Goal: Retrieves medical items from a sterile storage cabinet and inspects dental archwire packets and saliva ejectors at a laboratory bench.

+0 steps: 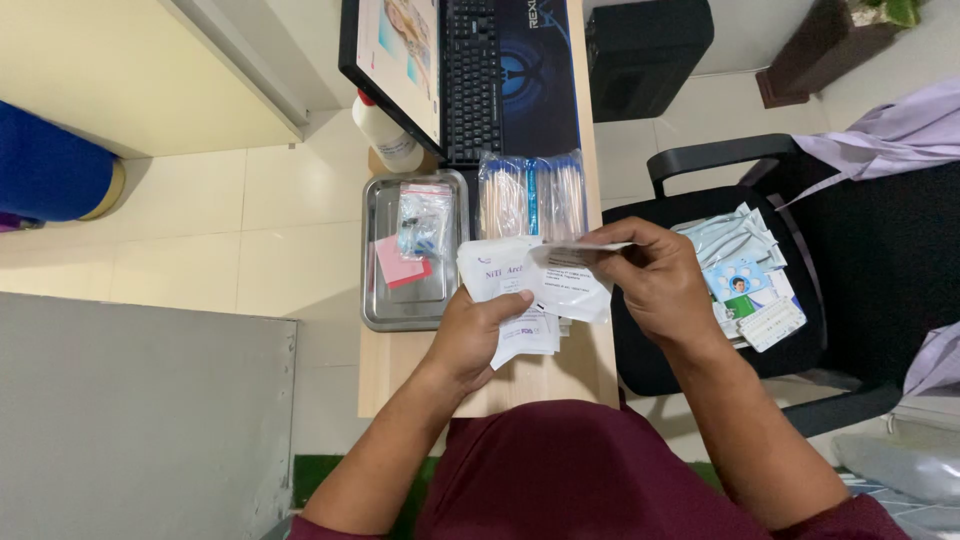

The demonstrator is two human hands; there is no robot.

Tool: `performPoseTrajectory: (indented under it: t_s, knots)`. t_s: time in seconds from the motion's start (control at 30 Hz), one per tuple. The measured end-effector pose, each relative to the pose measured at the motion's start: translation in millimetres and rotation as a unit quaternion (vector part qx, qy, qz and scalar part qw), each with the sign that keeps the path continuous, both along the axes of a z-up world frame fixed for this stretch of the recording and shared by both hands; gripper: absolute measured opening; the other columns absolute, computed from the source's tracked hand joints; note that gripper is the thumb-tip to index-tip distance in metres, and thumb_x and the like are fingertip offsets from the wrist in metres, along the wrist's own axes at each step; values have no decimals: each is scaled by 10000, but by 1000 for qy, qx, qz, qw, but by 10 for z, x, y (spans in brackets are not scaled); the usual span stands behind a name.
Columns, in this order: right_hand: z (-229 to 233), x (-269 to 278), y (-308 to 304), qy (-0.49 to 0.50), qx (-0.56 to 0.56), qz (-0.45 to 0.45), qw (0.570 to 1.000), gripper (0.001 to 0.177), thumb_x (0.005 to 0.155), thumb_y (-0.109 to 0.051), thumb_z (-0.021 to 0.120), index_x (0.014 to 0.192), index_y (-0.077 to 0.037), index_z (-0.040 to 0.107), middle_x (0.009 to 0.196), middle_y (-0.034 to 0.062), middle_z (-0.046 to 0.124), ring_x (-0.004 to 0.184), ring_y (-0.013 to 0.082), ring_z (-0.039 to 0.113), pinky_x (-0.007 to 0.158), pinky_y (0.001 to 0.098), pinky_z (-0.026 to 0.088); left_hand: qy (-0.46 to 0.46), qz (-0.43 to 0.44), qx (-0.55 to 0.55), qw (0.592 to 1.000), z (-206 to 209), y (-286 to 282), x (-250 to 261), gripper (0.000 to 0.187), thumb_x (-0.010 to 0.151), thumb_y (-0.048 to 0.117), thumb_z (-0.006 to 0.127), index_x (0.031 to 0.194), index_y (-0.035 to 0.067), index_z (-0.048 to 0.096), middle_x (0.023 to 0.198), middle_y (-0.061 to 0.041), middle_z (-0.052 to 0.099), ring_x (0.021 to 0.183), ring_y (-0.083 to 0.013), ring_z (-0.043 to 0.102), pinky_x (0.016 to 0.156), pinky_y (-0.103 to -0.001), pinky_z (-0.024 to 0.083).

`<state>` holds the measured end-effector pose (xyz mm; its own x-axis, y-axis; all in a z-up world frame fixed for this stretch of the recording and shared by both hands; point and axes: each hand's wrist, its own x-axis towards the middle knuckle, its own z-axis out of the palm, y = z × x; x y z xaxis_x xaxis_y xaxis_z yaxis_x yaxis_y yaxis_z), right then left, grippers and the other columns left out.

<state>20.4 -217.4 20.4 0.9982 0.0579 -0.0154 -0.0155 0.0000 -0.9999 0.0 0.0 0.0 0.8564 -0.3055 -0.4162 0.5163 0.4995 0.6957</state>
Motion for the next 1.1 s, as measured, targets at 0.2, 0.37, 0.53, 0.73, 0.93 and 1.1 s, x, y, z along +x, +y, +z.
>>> performPoseTrajectory:
  t_s: [0.2, 0.37, 0.53, 0.73, 0.93, 1.1]
  knots:
    - [13, -52, -8, -60, -3, 1, 998, 177, 882, 142, 586, 838, -21, 636, 1090, 136, 767, 987, 180, 738, 898, 306, 619, 16, 2, -25, 1000, 32, -9, 7, 469, 904, -36, 588, 1372, -43, 557, 1242, -188, 691, 1084, -315, 713, 898, -429, 615]
    - [-29, -52, -3, -71, 34, -3, 997, 198, 921, 122, 643, 900, -48, 545, 1089, 140, 752, 1014, 183, 735, 912, 310, 631, 22, -1, -4, 1000, 29, -13, 11, 460, 909, -27, 593, 1367, -57, 553, 1230, -201, 690, 1077, -320, 715, 891, -435, 623]
    - [98, -40, 66, -44, 50, -24, 997, 240, 945, 75, 696, 1062, -42, 522, 1060, 152, 734, 985, 176, 720, 870, 304, 617, 22, -6, -16, 1000, 21, -5, 9, 461, 913, -16, 589, 1369, -65, 545, 1228, -209, 686, 1073, -327, 713, 881, -443, 625]
    - [168, -35, 47, 60, 64, 22, 996, 379, 897, 4, 702, 1248, -2, 562, 1125, 149, 748, 1003, 150, 732, 889, 289, 605, 7, 1, -28, 1000, -15, 30, 4, 479, 915, -11, 583, 1387, -65, 531, 1255, -210, 677, 1101, -330, 701, 906, -444, 611]
    - [197, -113, 24, 84, -2, 0, 996, 317, 901, -25, 735, 1212, 24, 697, 1076, 133, 781, 956, 163, 738, 857, 301, 606, 27, 24, -35, 999, -100, 64, 12, 466, 930, -3, 557, 1388, -82, 522, 1260, -221, 677, 1109, -345, 705, 926, -456, 612]
    - [279, -107, -22, 32, 15, -47, 998, 290, 917, -15, 725, 1203, 26, 704, 1092, 126, 778, 973, 150, 734, 879, 291, 598, 29, 33, -62, 997, -89, 90, 17, 463, 943, 12, 526, 1391, -103, 518, 1252, -256, 675, 1099, -366, 711, 931, -471, 615]
